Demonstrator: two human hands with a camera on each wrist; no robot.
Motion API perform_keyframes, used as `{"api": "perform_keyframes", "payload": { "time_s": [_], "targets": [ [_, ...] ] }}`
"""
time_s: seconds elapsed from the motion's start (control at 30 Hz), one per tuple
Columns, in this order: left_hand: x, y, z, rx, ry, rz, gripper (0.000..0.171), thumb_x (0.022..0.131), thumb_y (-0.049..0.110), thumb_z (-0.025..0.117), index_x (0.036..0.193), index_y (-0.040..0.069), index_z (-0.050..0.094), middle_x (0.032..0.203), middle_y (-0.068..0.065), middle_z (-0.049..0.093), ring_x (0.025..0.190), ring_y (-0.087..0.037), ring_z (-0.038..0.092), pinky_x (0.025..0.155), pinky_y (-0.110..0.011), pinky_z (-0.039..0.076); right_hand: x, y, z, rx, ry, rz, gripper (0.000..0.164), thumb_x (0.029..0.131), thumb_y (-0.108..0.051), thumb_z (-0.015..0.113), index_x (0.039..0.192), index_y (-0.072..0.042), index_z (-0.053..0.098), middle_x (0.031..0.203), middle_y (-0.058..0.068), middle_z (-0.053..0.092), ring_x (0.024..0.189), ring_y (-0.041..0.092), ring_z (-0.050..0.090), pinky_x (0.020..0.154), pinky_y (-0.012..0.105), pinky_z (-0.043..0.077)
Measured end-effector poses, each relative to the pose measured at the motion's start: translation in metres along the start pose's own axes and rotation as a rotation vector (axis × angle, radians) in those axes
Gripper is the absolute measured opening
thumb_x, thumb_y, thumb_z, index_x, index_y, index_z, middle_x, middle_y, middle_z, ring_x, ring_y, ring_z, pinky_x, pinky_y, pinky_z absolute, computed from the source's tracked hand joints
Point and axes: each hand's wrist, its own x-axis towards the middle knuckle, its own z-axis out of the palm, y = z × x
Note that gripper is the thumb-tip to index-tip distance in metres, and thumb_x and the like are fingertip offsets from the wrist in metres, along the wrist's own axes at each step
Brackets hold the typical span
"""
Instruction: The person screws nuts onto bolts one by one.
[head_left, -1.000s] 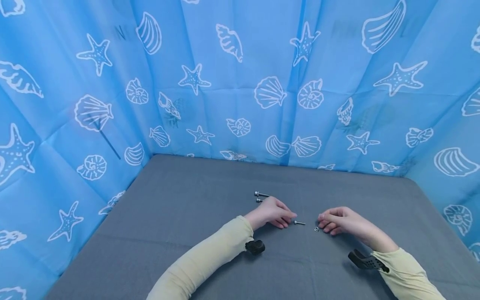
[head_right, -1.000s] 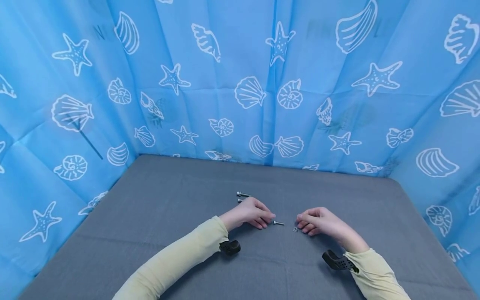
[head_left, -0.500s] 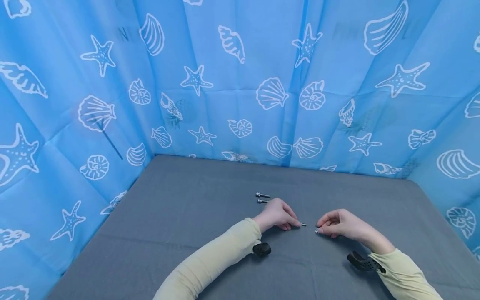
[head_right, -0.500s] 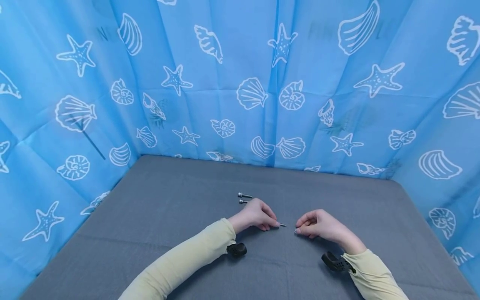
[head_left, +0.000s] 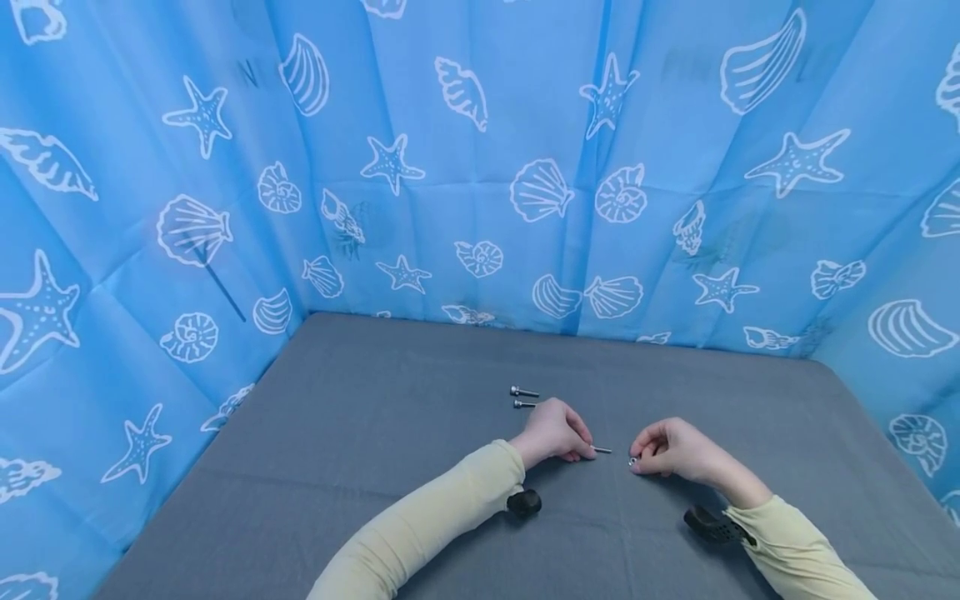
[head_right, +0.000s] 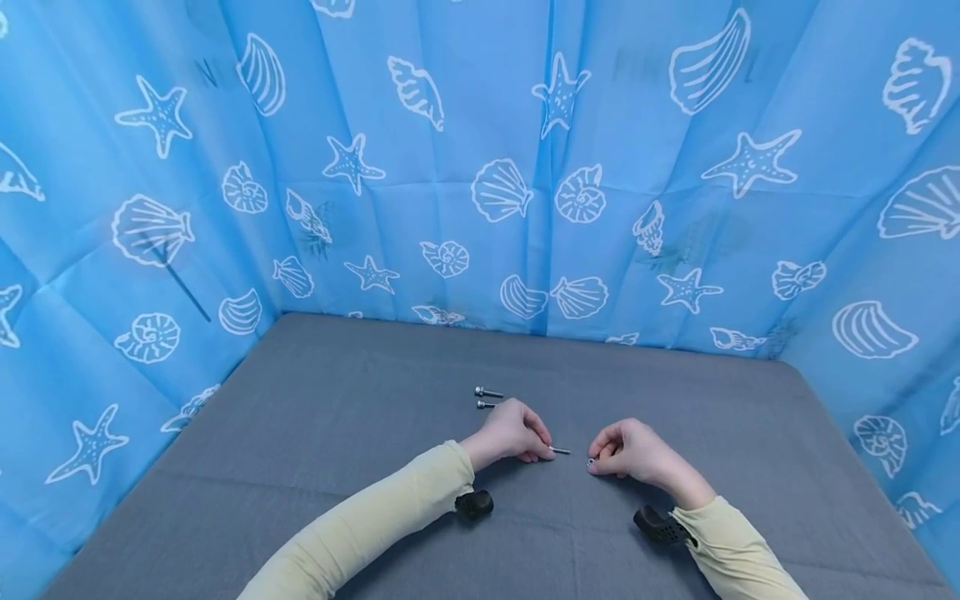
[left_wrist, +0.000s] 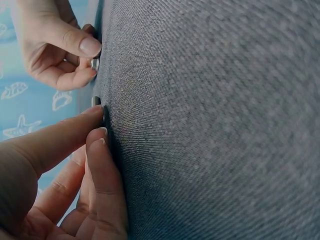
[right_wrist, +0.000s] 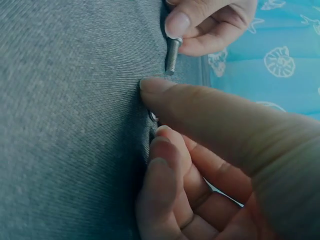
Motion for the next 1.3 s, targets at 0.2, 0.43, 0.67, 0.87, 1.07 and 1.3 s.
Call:
{"api": "perform_keyframes", "payload": {
  "time_s": [0.2, 0.43, 0.67, 0.87, 1.07, 1.3],
  "targets": [
    [-0.002, 0.000, -0.002, 0.011, -0.006, -0.006, 0.017, 0.071, 0.006, 0.085, 0.063, 0.011, 0.070, 0.060, 0.002, 0.064, 0.048, -0.009, 0.058, 0.047, -0.023, 0.054, 0.002, -0.001, 0.002, -0.039, 0.014, 0.010, 0.015, 0.085, -0.009, 0.072, 0.089, 0.004, 0.066, 0.071, 0.005, 0.059, 0.058, 0.008, 0.051, 0.049, 0.025, 0.048],
    [-0.001, -0.001, -0.003, 0.011, -0.030, -0.005, 0.017, 0.073, 0.007, 0.083, 0.063, 0.011, 0.071, 0.058, 0.001, 0.064, 0.049, -0.009, 0.060, 0.048, -0.023, 0.054, 0.002, 0.000, 0.001, -0.049, 0.023, 0.024, 0.012, 0.087, -0.009, 0.070, 0.090, 0.003, 0.067, 0.073, 0.005, 0.061, 0.059, 0.009, 0.053, 0.051, 0.026, 0.050],
    [-0.002, -0.008, -0.009, -0.082, -0.078, -0.010, 0.012, 0.076, 0.006, 0.081, 0.068, 0.008, 0.073, 0.062, -0.002, 0.067, 0.053, -0.011, 0.062, 0.051, -0.025, 0.056, 0.001, 0.000, 0.000, -0.046, 0.033, 0.016, 0.012, 0.088, -0.007, 0.067, 0.092, 0.004, 0.067, 0.077, 0.007, 0.063, 0.061, 0.010, 0.054, 0.051, 0.028, 0.051],
    [-0.003, -0.013, -0.017, -0.220, -0.138, 0.001, 0.005, 0.079, 0.006, 0.078, 0.076, 0.006, 0.074, 0.068, -0.007, 0.069, 0.060, -0.016, 0.066, 0.055, -0.029, 0.058, 0.005, -0.009, 0.001, 0.002, 0.085, -0.009, 0.016, 0.090, -0.008, 0.065, 0.094, 0.008, 0.064, 0.076, 0.011, 0.062, 0.059, 0.010, 0.053, 0.048, 0.026, 0.048],
    [-0.005, -0.018, -0.033, -0.324, -0.169, 0.044, 0.005, 0.082, 0.011, 0.076, 0.082, 0.008, 0.074, 0.075, -0.008, 0.071, 0.068, -0.019, 0.069, 0.061, -0.033, 0.059, 0.015, -0.015, 0.006, 0.116, 0.157, -0.049, 0.025, 0.092, -0.012, 0.064, 0.101, 0.012, 0.062, 0.079, 0.012, 0.065, 0.064, 0.011, 0.058, 0.054, 0.027, 0.052],
    [-0.010, -0.012, -0.057, -0.453, -0.127, 0.169, 0.007, 0.083, 0.012, 0.075, 0.088, 0.007, 0.074, 0.080, -0.010, 0.072, 0.074, -0.022, 0.071, 0.072, -0.042, 0.059, 0.031, -0.029, 0.015, 0.409, 0.249, -0.015, 0.042, 0.096, -0.021, 0.061, 0.118, 0.014, 0.054, 0.103, 0.012, 0.068, 0.094, 0.020, 0.065, 0.080, 0.031, 0.055]
  ]
}}
